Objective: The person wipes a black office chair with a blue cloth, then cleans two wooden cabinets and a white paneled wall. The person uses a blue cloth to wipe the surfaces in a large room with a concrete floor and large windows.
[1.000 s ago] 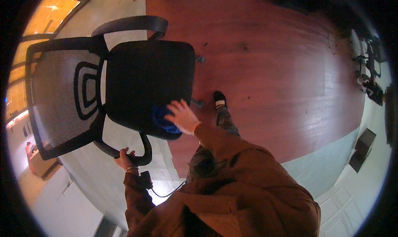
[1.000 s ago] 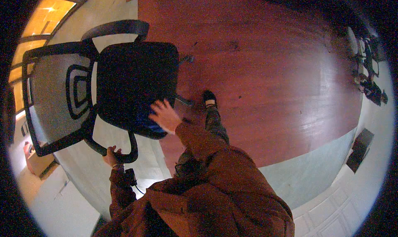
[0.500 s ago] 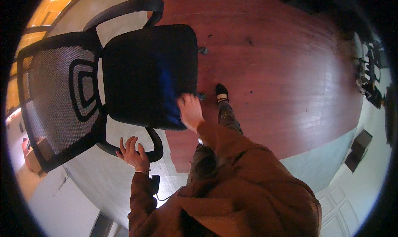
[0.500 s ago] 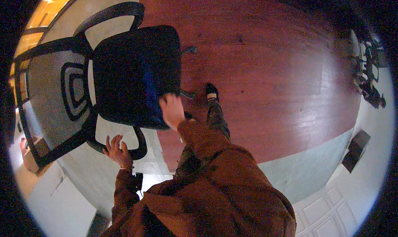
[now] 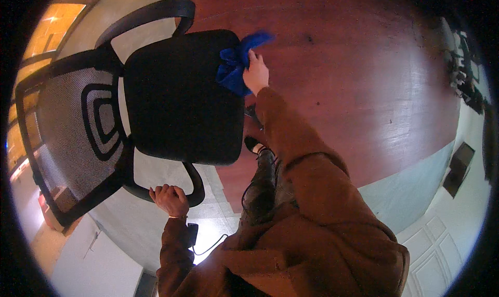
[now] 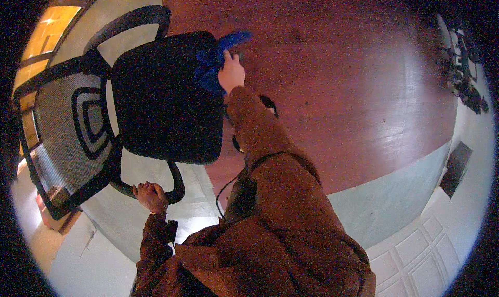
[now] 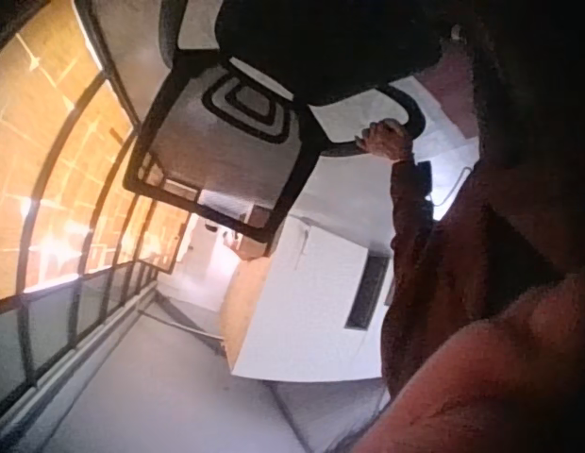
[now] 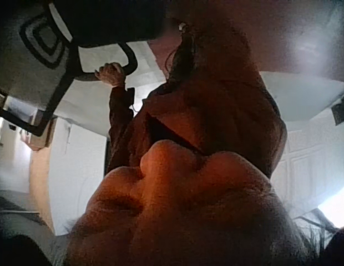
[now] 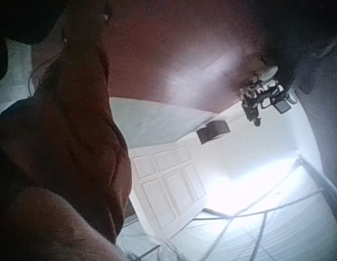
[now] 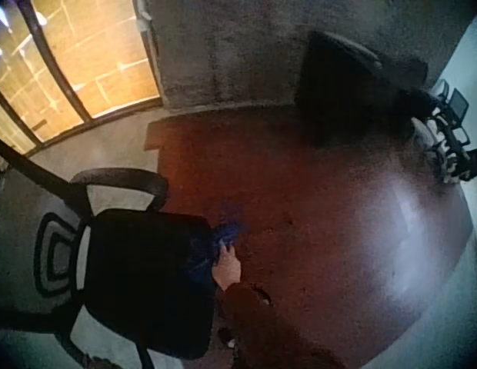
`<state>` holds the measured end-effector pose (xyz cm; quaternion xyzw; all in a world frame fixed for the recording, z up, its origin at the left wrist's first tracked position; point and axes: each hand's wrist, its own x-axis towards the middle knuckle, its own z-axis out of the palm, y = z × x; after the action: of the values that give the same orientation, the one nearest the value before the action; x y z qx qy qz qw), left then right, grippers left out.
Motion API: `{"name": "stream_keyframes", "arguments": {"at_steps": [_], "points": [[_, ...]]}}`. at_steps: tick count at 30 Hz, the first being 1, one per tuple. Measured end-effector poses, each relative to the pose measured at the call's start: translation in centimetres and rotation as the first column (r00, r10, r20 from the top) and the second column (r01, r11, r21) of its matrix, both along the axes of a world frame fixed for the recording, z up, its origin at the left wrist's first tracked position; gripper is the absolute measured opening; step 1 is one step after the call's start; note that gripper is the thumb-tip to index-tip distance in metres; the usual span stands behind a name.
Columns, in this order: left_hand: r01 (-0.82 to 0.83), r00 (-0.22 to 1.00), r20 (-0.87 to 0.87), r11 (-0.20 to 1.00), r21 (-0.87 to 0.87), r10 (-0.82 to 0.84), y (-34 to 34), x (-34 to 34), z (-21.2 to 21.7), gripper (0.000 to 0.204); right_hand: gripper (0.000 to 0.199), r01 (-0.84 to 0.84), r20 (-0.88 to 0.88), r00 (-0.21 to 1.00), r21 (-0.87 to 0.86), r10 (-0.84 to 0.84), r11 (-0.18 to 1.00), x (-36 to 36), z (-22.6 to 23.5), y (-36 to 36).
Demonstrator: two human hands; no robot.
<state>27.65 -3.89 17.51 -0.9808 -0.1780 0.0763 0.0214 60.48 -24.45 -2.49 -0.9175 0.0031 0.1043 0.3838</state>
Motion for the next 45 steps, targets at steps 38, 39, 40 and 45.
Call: {"name": "stream_keyframes", "arguments": {"at_steps": [38, 39, 40, 45], "points": [[-0.064, 0.997, 0.037, 0.997, -0.047, 0.065, -0.4, -0.5, -1.7, 0.025, 0.046, -0.520, 0.294, 0.844, 0.246, 0.448, 0.818, -8.4, 5.8, 2.6], [-0.063, 0.997, 0.046, 0.997, -0.048, 0.065, -0.4, -0.4, -1.7, 0.024, 0.046, -0.386, 0.315, 0.895, 0.187, 0.317, 0.903, -4.0, 6.0, 3.2], [-0.059, 0.996, 0.067, 0.997, -0.050, 0.063, -0.5, -0.3, -1.7, 0.023, 0.048, -0.297, 0.371, 0.897, 0.105, 0.240, 0.949, 0.3, 6.0, 3.8], [-0.139, 0.985, 0.087, 0.984, -0.109, 0.149, -1.1, 1.4, -0.6, 0.020, 0.041, -0.156, 0.211, 0.956, -0.224, 0.204, 0.962, 6.6, 6.2, 9.9]]}}
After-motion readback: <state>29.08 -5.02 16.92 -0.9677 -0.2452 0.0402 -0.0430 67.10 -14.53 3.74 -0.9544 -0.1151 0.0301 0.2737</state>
